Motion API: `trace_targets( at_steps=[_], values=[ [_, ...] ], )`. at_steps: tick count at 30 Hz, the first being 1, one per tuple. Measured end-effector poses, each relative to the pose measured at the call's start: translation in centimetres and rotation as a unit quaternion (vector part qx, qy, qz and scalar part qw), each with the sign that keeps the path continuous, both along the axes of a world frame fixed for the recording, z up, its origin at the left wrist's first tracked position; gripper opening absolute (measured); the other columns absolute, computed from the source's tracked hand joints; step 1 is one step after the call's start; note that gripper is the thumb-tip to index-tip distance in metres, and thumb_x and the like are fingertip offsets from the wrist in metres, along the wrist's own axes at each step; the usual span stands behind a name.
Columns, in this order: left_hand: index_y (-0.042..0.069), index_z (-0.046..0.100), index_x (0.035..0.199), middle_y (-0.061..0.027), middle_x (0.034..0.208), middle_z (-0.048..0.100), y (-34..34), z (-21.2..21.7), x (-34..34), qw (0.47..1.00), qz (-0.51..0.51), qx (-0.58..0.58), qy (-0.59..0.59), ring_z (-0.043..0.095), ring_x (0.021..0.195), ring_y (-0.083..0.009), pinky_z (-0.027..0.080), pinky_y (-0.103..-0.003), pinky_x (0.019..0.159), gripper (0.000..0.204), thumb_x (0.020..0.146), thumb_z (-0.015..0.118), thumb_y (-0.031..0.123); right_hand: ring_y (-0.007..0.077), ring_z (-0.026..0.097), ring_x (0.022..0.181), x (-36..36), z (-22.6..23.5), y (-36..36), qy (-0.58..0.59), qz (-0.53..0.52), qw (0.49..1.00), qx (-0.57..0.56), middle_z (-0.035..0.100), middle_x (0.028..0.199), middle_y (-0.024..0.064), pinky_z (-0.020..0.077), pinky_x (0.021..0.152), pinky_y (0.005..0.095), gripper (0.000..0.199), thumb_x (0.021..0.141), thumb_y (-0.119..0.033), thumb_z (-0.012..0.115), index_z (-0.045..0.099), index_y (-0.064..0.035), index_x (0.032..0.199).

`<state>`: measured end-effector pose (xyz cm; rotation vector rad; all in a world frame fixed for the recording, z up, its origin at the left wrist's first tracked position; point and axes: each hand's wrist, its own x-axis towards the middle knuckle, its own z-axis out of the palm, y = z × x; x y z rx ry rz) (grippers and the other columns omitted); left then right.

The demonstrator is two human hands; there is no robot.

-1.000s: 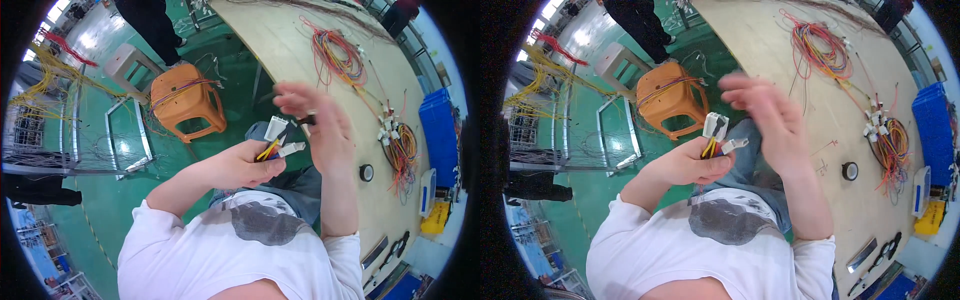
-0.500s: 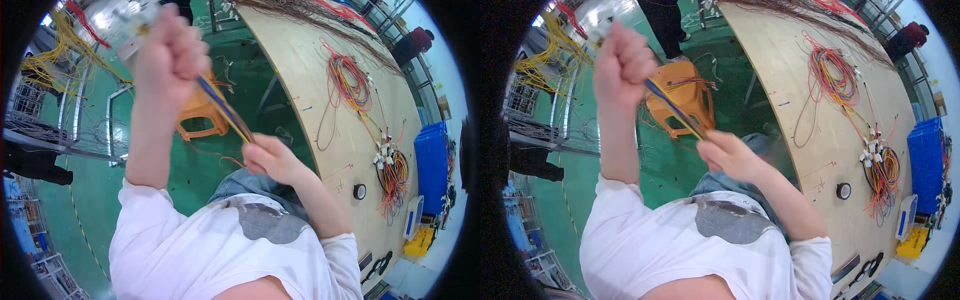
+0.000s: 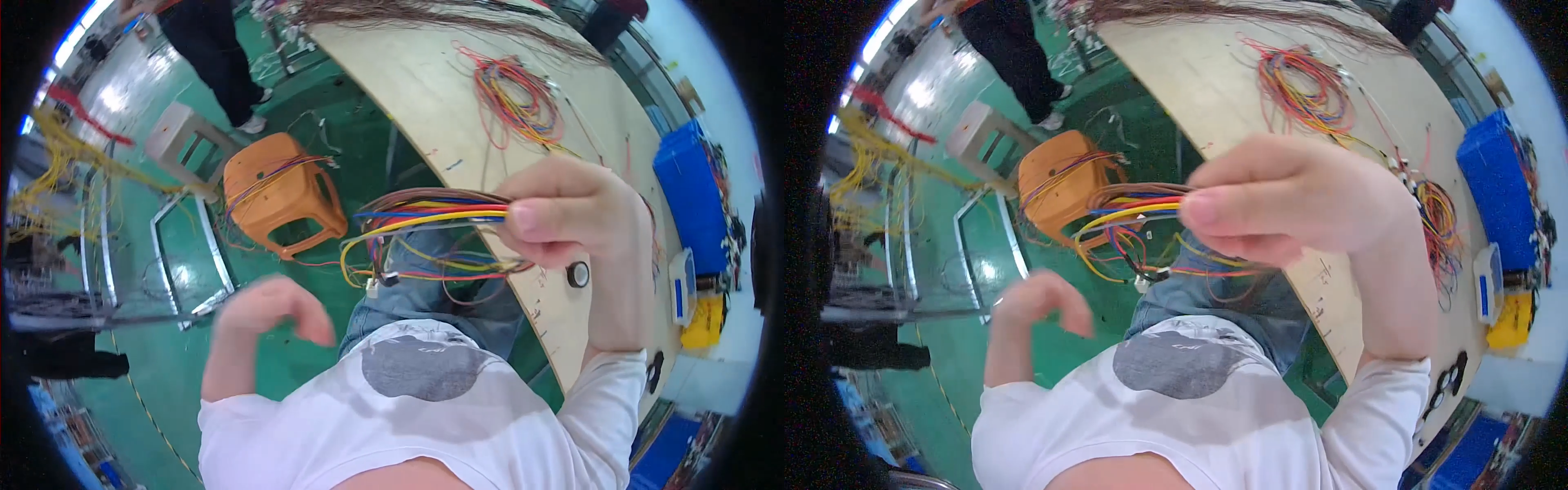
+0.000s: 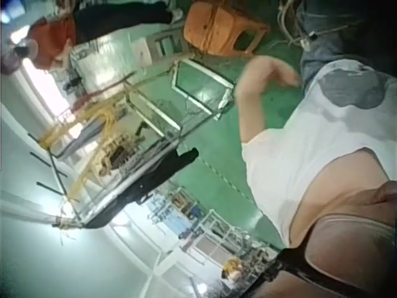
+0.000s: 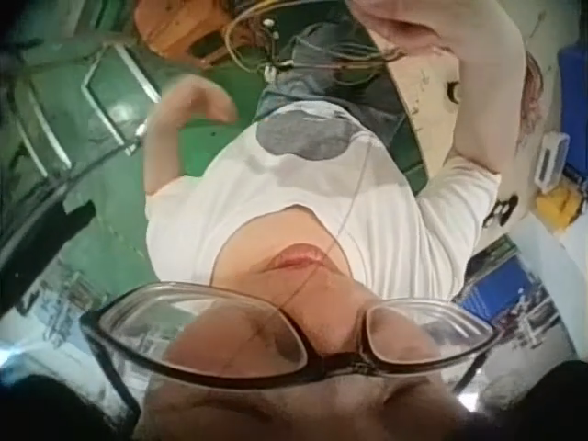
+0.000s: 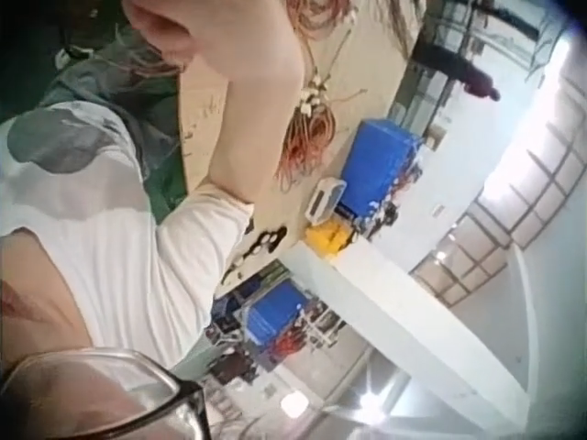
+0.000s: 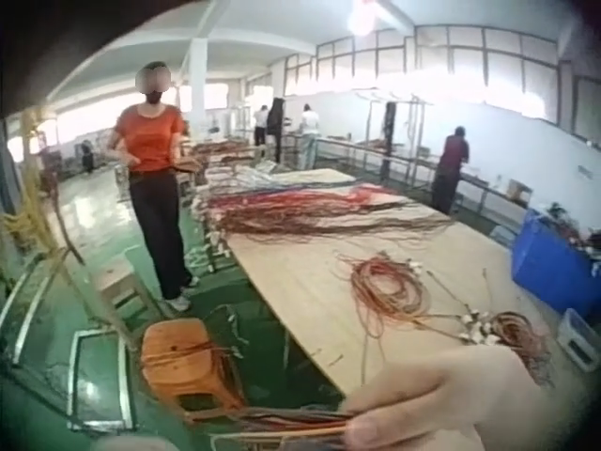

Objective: Apply electrical tape to specific sections of wire harness assemblies.

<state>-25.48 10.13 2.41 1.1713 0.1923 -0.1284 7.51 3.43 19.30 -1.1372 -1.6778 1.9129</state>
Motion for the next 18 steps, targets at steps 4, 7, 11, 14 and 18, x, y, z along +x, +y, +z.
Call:
trace_targets(
  at_steps=[4, 7, 11, 14, 18],
  values=[
    [-0.001, 0.053, 0.09, -0.0143, 0.088, 0.056, 1.2, 6.4, 3.1, 0.928, 0.207, 0.208, -0.231, 0.053, 0.08, -0.0211, 0.041, -0.03, 0.069, 0.048, 0.074, 0.054, 0.045, 0.0026, 0.028, 0.04, -1.8, 0.6, 0.5, -0.027, 0.038, 0.998, -0.046, 0.034, 0.045, -0.0054, 0.021, 0.036, 0.0193, 0.038, 0.086, -0.03, 0.043, 0.042, -0.0068, 0.056],
    [0.003, 0.053, 0.081, -0.0027, 0.066, 0.053, -0.8, 9.9, 11.3, 0.909, 0.176, 0.343, -0.161, 0.048, 0.055, -0.0097, 0.038, -0.022, 0.049, 0.022, 0.076, 0.06, 0.023, 0.0021, 0.028, 0.04, -0.2, 0.4, -0.1, 0.021, 0.032, 0.998, -0.048, 0.034, 0.045, -0.0051, 0.0202, 0.035, 0.0192, 0.037, 0.085, -0.029, 0.044, 0.043, -0.0056, 0.057],
    [0.004, 0.05, 0.065, 0.0033, 0.05, 0.039, 0.4, 5.0, 9.9, 0.987, 0.005, 0.072, -0.145, 0.035, 0.043, -0.0054, 0.027, -0.023, 0.038, 0.022, 0.081, 0.049, 0.019, 0.0017, 0.031, 0.035, 3.9, 1.5, -3.2, 0.116, -0.006, 0.981, 0.155, 0.038, 0.045, -0.0021, 0.0201, 0.031, 0.0192, 0.033, 0.086, -0.021, 0.04, 0.047, 0.0016, 0.063],
    [0.005, 0.05, 0.063, 0.0028, 0.051, 0.042, -0.6, 4.5, 5.7, 0.984, 0.164, 0.022, -0.071, 0.036, 0.041, -0.007, 0.027, -0.024, 0.037, 0.03, 0.085, 0.041, 0.023, 0.0032, 0.033, 0.033, 6.5, -0.4, -5.3, 0.175, -0.052, 0.966, 0.183, 0.038, 0.044, -0.0009, 0.0229, 0.029, 0.0208, 0.032, 0.084, -0.023, 0.045, 0.048, 0.0051, 0.069],
    [0.009, 0.037, 0.068, 0.0043, 0.049, 0.033, 0.7, 6.4, 3.9, 0.869, 0.246, -0.299, -0.308, 0.033, 0.04, -0.0072, 0.028, -0.022, 0.039, 0.032, 0.09, 0.031, 0.032, 0.0039, 0.034, 0.041, 4.9, -7.0, -5.0, 0.162, -0.093, 0.981, -0.048, 0.037, 0.05, -0.003, 0.0282, 0.036, 0.0196, 0.026, 0.084, -0.024, 0.049, 0.045, -0.0005, 0.071]
  ],
)
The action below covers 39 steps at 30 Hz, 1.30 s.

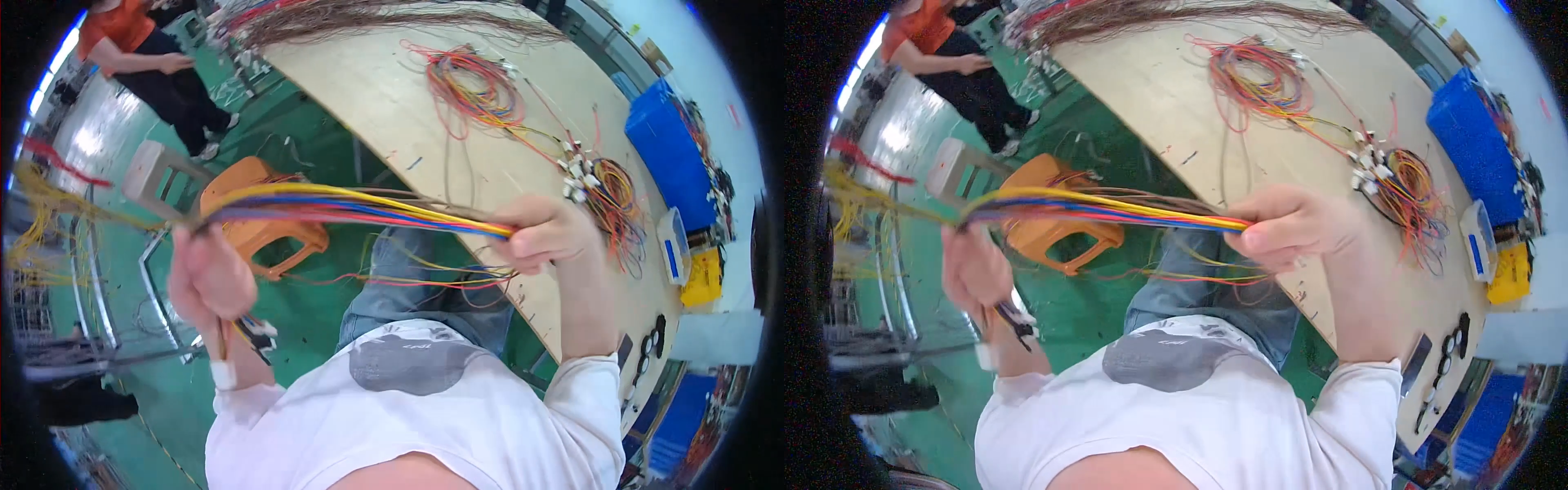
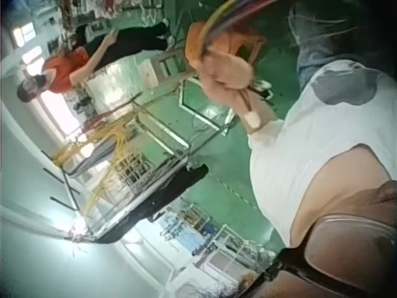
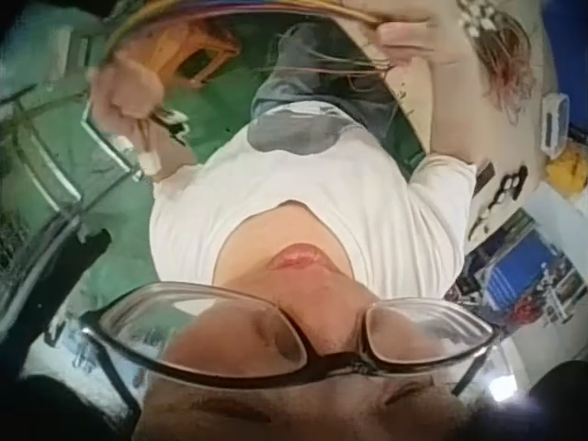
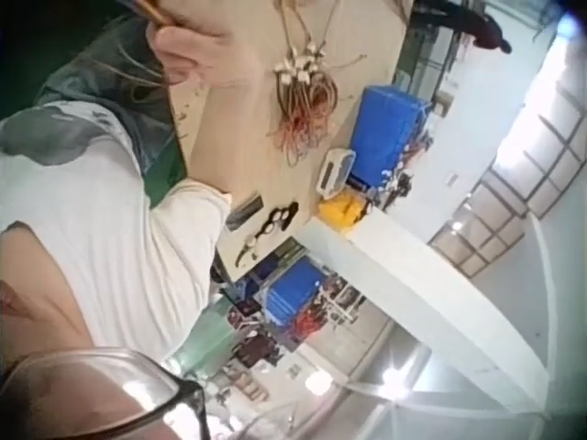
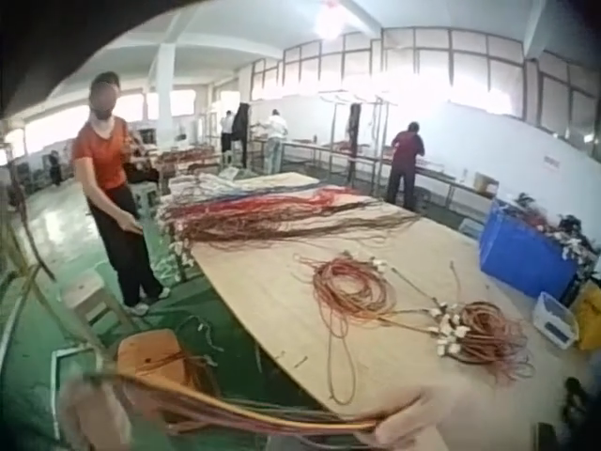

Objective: Apply electrical tape to specific sections of wire harness assemblies.

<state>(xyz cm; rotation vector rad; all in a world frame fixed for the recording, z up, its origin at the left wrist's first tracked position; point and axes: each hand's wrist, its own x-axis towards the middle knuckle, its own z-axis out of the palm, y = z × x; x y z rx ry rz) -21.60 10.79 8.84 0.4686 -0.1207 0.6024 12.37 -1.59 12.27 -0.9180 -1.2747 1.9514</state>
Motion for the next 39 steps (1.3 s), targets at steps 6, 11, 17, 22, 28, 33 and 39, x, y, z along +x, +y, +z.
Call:
trace_targets(
  at_steps=[6, 11, 17, 22, 28, 33, 39],
  values=[
    [0.009, 0.037, 0.07, 0.0052, 0.051, 0.026, 4.7, -1.7, -2.3, 0.964, 0.046, -0.258, -0.033, 0.027, 0.04, -0.0054, 0.025, -0.022, 0.039, 0.025, 0.09, 0.033, 0.022, 0.0049, 0.033, 0.045, -1.3, -6.5, -1.6, -0.065, -0.095, 0.986, -0.12, 0.037, 0.054, -0.0037, 0.0262, 0.04, 0.0194, 0.021, 0.086, -0.02, 0.045, 0.047, -0.0036, 0.073],
    [0.007, 0.039, 0.071, 0.0055, 0.051, 0.028, 7.2, -4.5, -6.4, 0.929, 0.262, -0.262, 0.01, 0.027, 0.039, -0.005, 0.024, -0.021, 0.039, 0.023, 0.089, 0.035, 0.02, 0.0049, 0.034, 0.049, -0.6, -10.6, -1.8, -0.169, -0.091, 0.974, -0.116, 0.038, 0.055, -0.0035, 0.0297, 0.044, 0.0198, 0.021, 0.085, -0.018, 0.043, 0.047, -0.0064, 0.069],
    [0.003, 0.051, 0.07, -0.0073, 0.068, 0.057, 1.6, -2.5, 1.5, 0.712, 0.382, 0.337, 0.483, 0.054, 0.062, -0.0149, 0.043, -0.026, 0.062, 0.034, 0.089, 0.037, 0.027, 0.0321, 0.053, 0.072, -6.1, -6.5, 0.5, -0.491, 0.09, 0.863, 0.082, 0.054, 0.073, 0.0189, 0.0412, 0.064, 0.0383, 0.026, 0.084, -0.022, 0.043, 0.052, 0.0012, 0.079],
    [0.0, 0.05, 0.082, -0.0059, 0.062, 0.051, -4.3, -2.7, 6.6, 0.675, 0.133, 0.52, 0.506, 0.05, 0.057, -0.0122, 0.04, -0.026, 0.052, 0.022, 0.088, 0.039, 0.018, 0.0351, 0.055, 0.071, -9.7, -3.3, 4.7, -0.404, 0.103, 0.863, 0.285, 0.056, 0.072, 0.0192, 0.0427, 0.064, 0.04, 0.026, 0.082, -0.022, 0.044, 0.056, 0.001, 0.076],
    [0.005, 0.052, 0.08, 0.0055, 0.054, 0.039, -3.5, 0.7, 4.6, 0.792, -0.212, 0.313, 0.479, 0.033, 0.045, -0.0024, 0.025, -0.018, 0.039, 0.026, 0.085, 0.046, 0.03, 0.0087, 0.041, 0.044, -8.1, -2.6, 5.0, -0.287, 0.157, 0.929, 0.171, 0.046, 0.048, 0.0035, 0.0322, 0.04, 0.0241, 0.029, 0.078, -0.025, 0.056, 0.055, 0.0, 0.063],
    [0.006, 0.046, 0.072, 0.0077, 0.05, 0.029, -2.8, 0.7, -1.7, 0.892, -0.017, 0.089, 0.442, 0.026, 0.041, -0.0014, 0.017, -0.019, 0.035, 0.022, 0.083, 0.051, 0.024, 0.0024, 0.032, 0.045, -0.3, -4.6, 1.7, -0.081, 0.066, 0.993, -0.053, 0.038, 0.052, -0.0046, 0.025, 0.039, 0.0182, 0.03, 0.084, -0.026, 0.049, 0.049, -0.0025, 0.066],
    [0.008, 0.044, 0.077, 0.0081, 0.051, 0.023, 1.9, -3.0, -6.5, 0.882, 0.231, -0.153, 0.382, 0.02, 0.04, -0.0018, 0.016, -0.018, 0.035, 0.021, 0.088, 0.042, 0.025, 0.0044, 0.034, 0.046, 2.1, -7.4, 0.5, -0.27, -0.171, 0.941, -0.107, 0.042, 0.056, -0.0039, 0.0277, 0.041, 0.0202, 0.022, 0.083, -0.019, 0.045, 0.052, -0.0049, 0.068]
  ],
)
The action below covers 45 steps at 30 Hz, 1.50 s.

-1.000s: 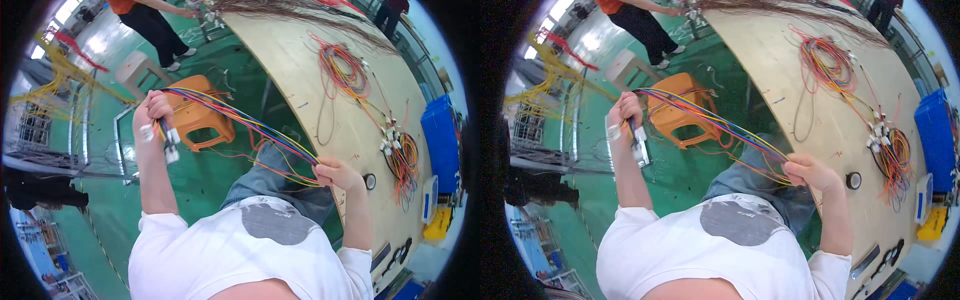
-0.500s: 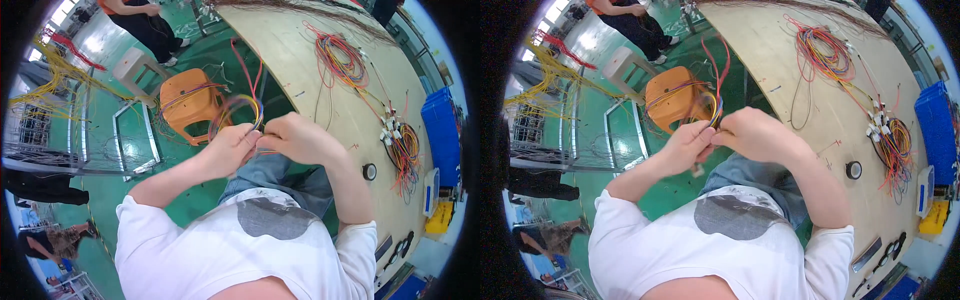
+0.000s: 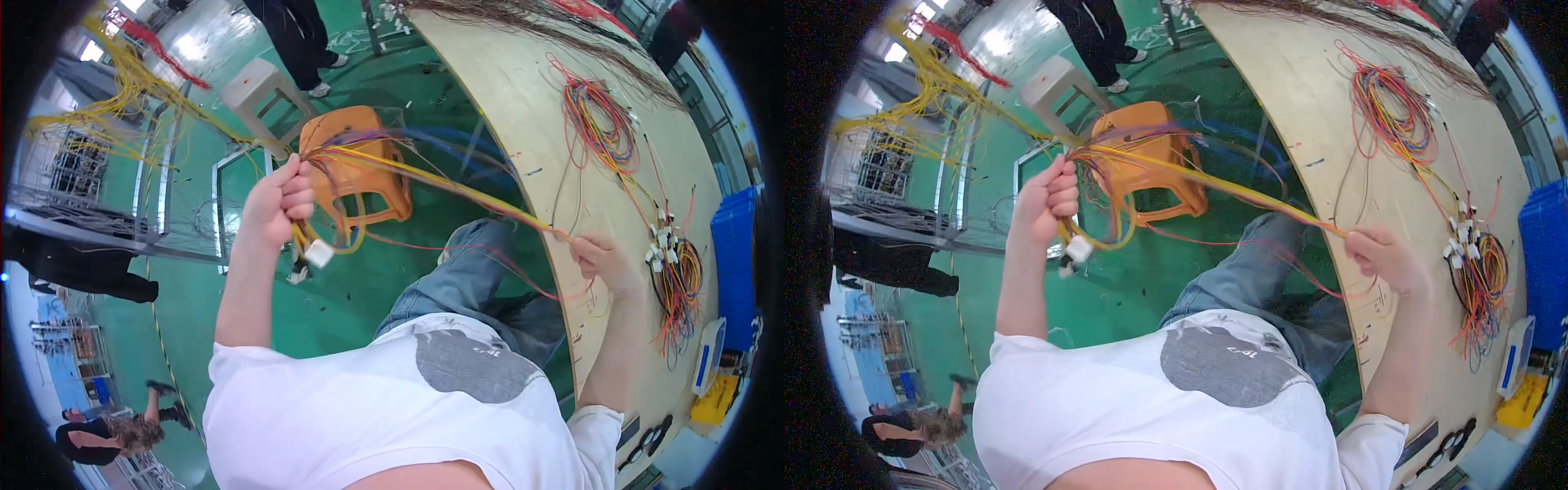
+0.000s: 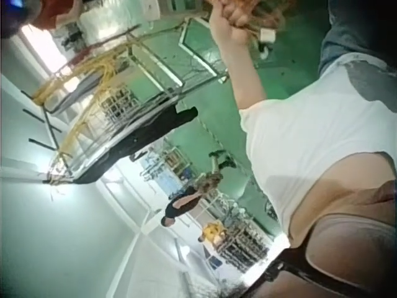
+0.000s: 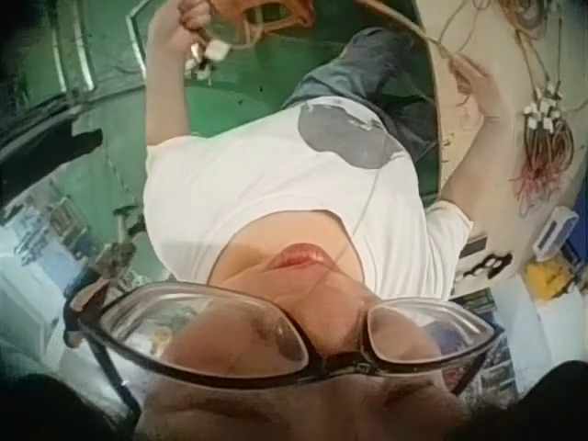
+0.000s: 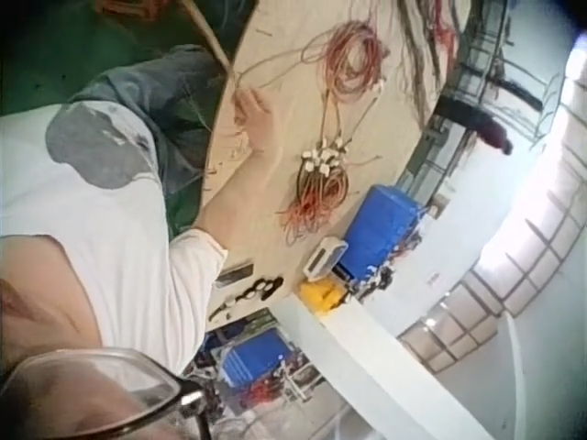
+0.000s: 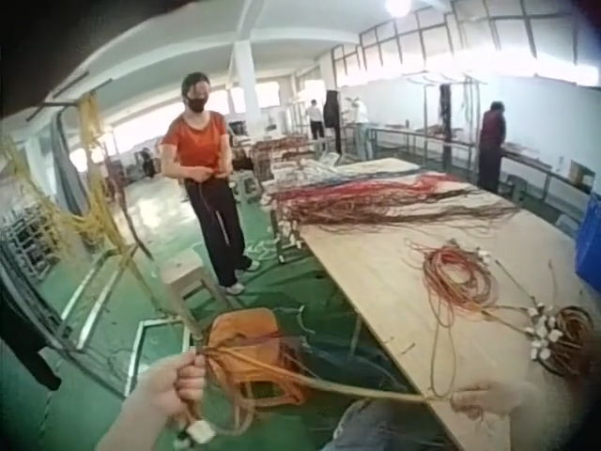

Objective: Apply electrical tape to specific sections of wire harness assemblies.

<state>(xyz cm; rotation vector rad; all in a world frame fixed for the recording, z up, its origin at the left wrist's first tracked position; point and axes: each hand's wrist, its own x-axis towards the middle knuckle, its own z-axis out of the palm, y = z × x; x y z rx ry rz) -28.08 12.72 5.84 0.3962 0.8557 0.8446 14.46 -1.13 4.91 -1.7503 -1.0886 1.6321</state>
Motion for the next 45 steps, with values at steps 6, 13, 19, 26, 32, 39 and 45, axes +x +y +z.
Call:
trace_targets(
  at_steps=[6, 13, 19, 26, 32, 39, 45],
  values=[
    [0.003, 0.05, 0.09, -0.0101, 0.08, 0.06, -1.6, -1.4, 7.1, 0.915, 0.032, 0.312, 0.255, 0.05, 0.06, -0.0116, 0.041, -0.024, 0.057, 0.026, 0.088, 0.04, 0.027, 0.0257, 0.052, 0.061, -11.0, 0.9, 3.7, -0.273, 0.329, 0.878, 0.216, 0.053, 0.065, 0.013, 0.0407, 0.056, 0.0351, 0.022, 0.082, -0.019, 0.045, 0.055, -0.0002, 0.076],
    [0.006, 0.046, 0.077, 0.004, 0.051, 0.035, -4.1, -0.2, 10.7, 0.947, -0.286, 0.128, 0.075, 0.029, 0.042, -0.0041, 0.023, -0.021, 0.038, 0.024, 0.088, 0.041, 0.027, 0.0207, 0.052, 0.051, -14.4, 4.1, 7.6, -0.135, 0.246, 0.928, 0.245, 0.052, 0.055, 0.0111, 0.0407, 0.049, 0.0308, 0.034, 0.078, -0.03, 0.052, 0.055, 0.0008, 0.064],
    [0.004, 0.045, 0.076, 0.0064, 0.051, 0.03, -4.7, 1.7, 6.1, 0.902, -0.426, 0.073, -0.003, 0.024, 0.041, -0.0024, 0.019, -0.019, 0.038, 0.026, 0.085, 0.049, 0.028, 0.0041, 0.04, 0.049, -6.2, 3.5, 4.4, 0.142, 0.351, 0.919, 0.113, 0.044, 0.054, -0.0023, 0.0314, 0.042, 0.0201, 0.021, 0.079, -0.02, 0.052, 0.052, -0.001, 0.07],
    [0.004, 0.045, 0.076, 0.0018, 0.052, 0.041, -4.6, 0.2, 5.1, 0.903, -0.407, 0.129, -0.04, 0.036, 0.041, -0.0049, 0.029, -0.02, 0.037, 0.023, 0.085, 0.048, 0.026, 0.0045, 0.047, 0.05, -7.2, 3.6, 3.5, 0.178, 0.141, 0.957, 0.182, 0.052, 0.062, -0.0014, 0.0397, 0.045, 0.0169, 0.012, 0.081, -0.011, 0.05, 0.055, -0.0008, 0.084],
    [-0.003, 0.047, 0.094, -0.002, 0.056, 0.047, -4.6, 0.4, 5.9, 0.895, -0.428, 0.12, -0.036, 0.046, 0.046, -0.008, 0.045, -0.027, 0.052, 0.041, 0.079, 0.055, 0.034, 0.0047, 0.045, 0.045, -9.5, 5.6, 3.5, 0.033, 0.117, 0.985, 0.125, 0.05, 0.056, -0.0018, 0.0368, 0.042, 0.0178, 0.015, 0.081, -0.013, 0.052, 0.057, 0.0011, 0.081],
    [-0.004, 0.046, 0.1, 0.002, 0.055, 0.041, -4.2, 1.3, 7.4, 0.864, -0.461, 0.131, -0.156, 0.039, 0.045, -0.0058, 0.041, -0.023, 0.049, 0.046, 0.079, 0.055, 0.036, 0.0038, 0.046, 0.055, -11.5, 4.6, 4.8, 0.01, 0.166, 0.962, 0.216, 0.051, 0.062, -0.001, 0.0364, 0.048, 0.0183, 0.017, 0.083, -0.014, 0.051, 0.057, 0.0021, 0.084],
    [0.006, 0.044, 0.072, 0.003, 0.055, 0.039, -4.3, 1.2, 6.8, 0.894, -0.422, 0.148, -0.021, 0.035, 0.045, -0.004, 0.032, -0.021, 0.044, 0.026, 0.084, 0.05, 0.027, 0.0059, 0.046, 0.06, -9.9, 6.8, 4.2, 0.062, 0.215, 0.95, 0.216, 0.053, 0.073, 0.0028, 0.0372, 0.051, 0.0183, 0.034, 0.08, -0.017, 0.054, 0.049, 0.0047, 0.105]
  ],
)
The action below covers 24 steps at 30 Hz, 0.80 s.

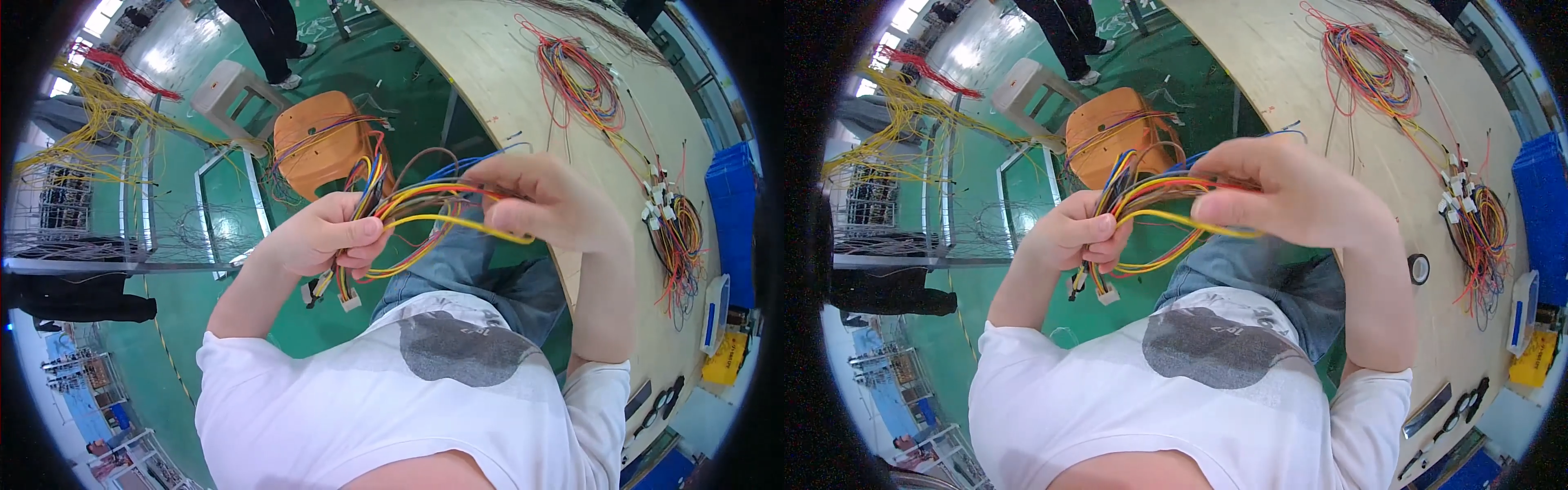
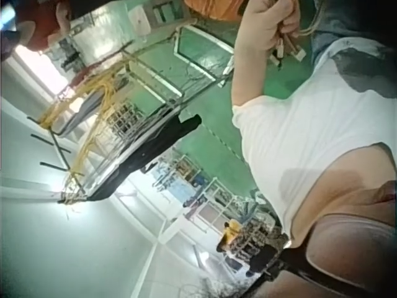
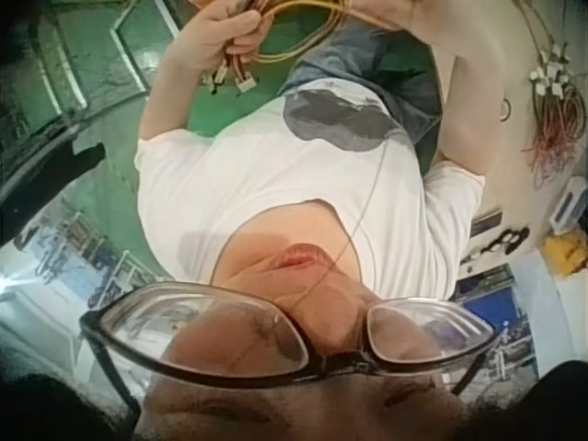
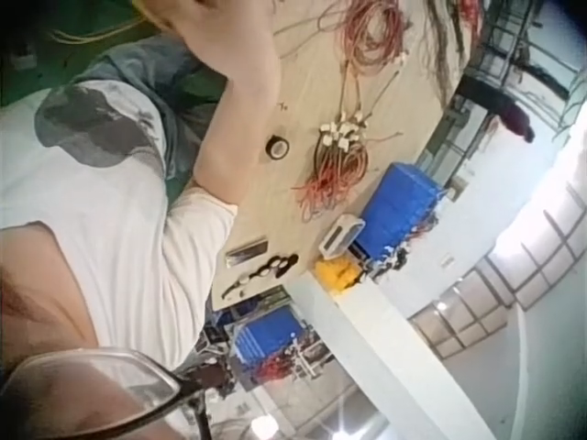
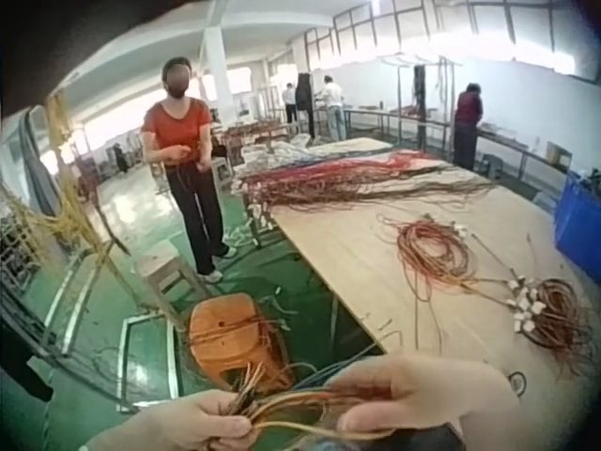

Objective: Apply electrical tape to specific sections of wire harness assemblies.

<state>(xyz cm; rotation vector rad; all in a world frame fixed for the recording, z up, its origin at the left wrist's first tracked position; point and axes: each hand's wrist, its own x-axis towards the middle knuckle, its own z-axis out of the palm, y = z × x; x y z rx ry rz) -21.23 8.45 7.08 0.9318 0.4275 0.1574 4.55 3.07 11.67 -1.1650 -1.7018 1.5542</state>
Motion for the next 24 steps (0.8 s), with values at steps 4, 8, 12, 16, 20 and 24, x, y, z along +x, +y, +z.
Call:
trace_targets(
  at_steps=[4, 8, 12, 16, 20, 24],
  values=[
    [0.007, 0.042, 0.065, 0.0028, 0.054, 0.039, -0.1, 0.4, 0.2, 0.995, 0.022, 0.075, 0.06, 0.036, 0.046, -0.0046, 0.035, -0.021, 0.046, 0.028, 0.086, 0.046, 0.025, 0.0073, 0.046, 0.056, 0.0, 0.8, -0.1, -0.01, 0.06, 0.997, -0.037, 0.054, 0.071, 0.0041, 0.0377, 0.051, 0.019, 0.036, 0.083, -0.022, 0.047, 0.05, 0.0069, 0.103],
    [0.008, 0.04, 0.063, 0.0024, 0.055, 0.04, 0.0, 0.7, 0.3, 0.983, -0.007, 0.147, 0.108, 0.038, 0.047, -0.0055, 0.038, -0.023, 0.048, 0.028, 0.086, 0.046, 0.024, 0.0082, 0.049, 0.055, 0.4, 0.6, 1.4, 0.059, -0.012, 0.984, -0.167, 0.057, 0.069, 0.0037, 0.0392, 0.049, 0.0198, 0.042, 0.085, -0.037, 0.041, 0.056, -0.0001, 0.098],
    [0.007, 0.039, 0.065, 0.0022, 0.055, 0.04, -0.3, 1.0, 0.0, 0.975, 0.017, 0.162, 0.155, 0.04, 0.048, -0.0065, 0.038, -0.023, 0.048, 0.026, 0.085, 0.047, 0.02, 0.0189, 0.056, 0.06, -2.2, 2.0, 0.4, -0.172, 0.037, 0.981, -0.087, 0.057, 0.067, 0.0108, 0.043, 0.055, 0.0325, 0.032, 0.083, -0.029, 0.045, 0.057, 0.0004, 0.085],
    [0.003, 0.046, 0.076, 0.0011, 0.059, 0.043, -0.4, 0.6, -0.3, 0.982, -0.012, 0.123, 0.143, 0.043, 0.051, -0.0075, 0.039, -0.023, 0.048, 0.019, 0.084, 0.05, 0.02, 0.0325, 0.056, 0.073, -3.2, 1.7, -0.5, -0.365, 0.062, 0.922, 0.112, 0.056, 0.073, 0.0193, 0.0432, 0.062, 0.0394, 0.022, 0.081, -0.017, 0.045, 0.053, 0.0017, 0.072],
    [0.003, 0.049, 0.084, 0.0017, 0.06, 0.04, -0.3, 0.9, 1.5, 0.993, -0.069, -0.013, 0.094, 0.038, 0.049, -0.0058, 0.032, -0.019, 0.045, 0.017, 0.084, 0.049, 0.02, 0.0255, 0.055, 0.06, -4.8, -0.9, -0.3, -0.323, 0.065, 0.915, 0.232, 0.055, 0.063, 0.0128, 0.0421, 0.054, 0.033, 0.021, 0.082, -0.017, 0.048, 0.054, 0.0029, 0.079],
    [0.008, 0.041, 0.071, 0.0053, 0.053, 0.03, 0.2, 0.1, -0.6, 0.996, -0.063, -0.061, 0.025, 0.025, 0.041, -0.0029, 0.02, -0.018, 0.036, 0.026, 0.087, 0.043, 0.029, 0.006, 0.044, 0.049, -2.3, -0.6, 1.7, -0.117, 0.065, 0.988, -0.08, 0.047, 0.052, 0.001, 0.0343, 0.043, 0.0211, 0.028, 0.083, -0.024, 0.048, 0.054, 0.0014, 0.073]
  ],
)
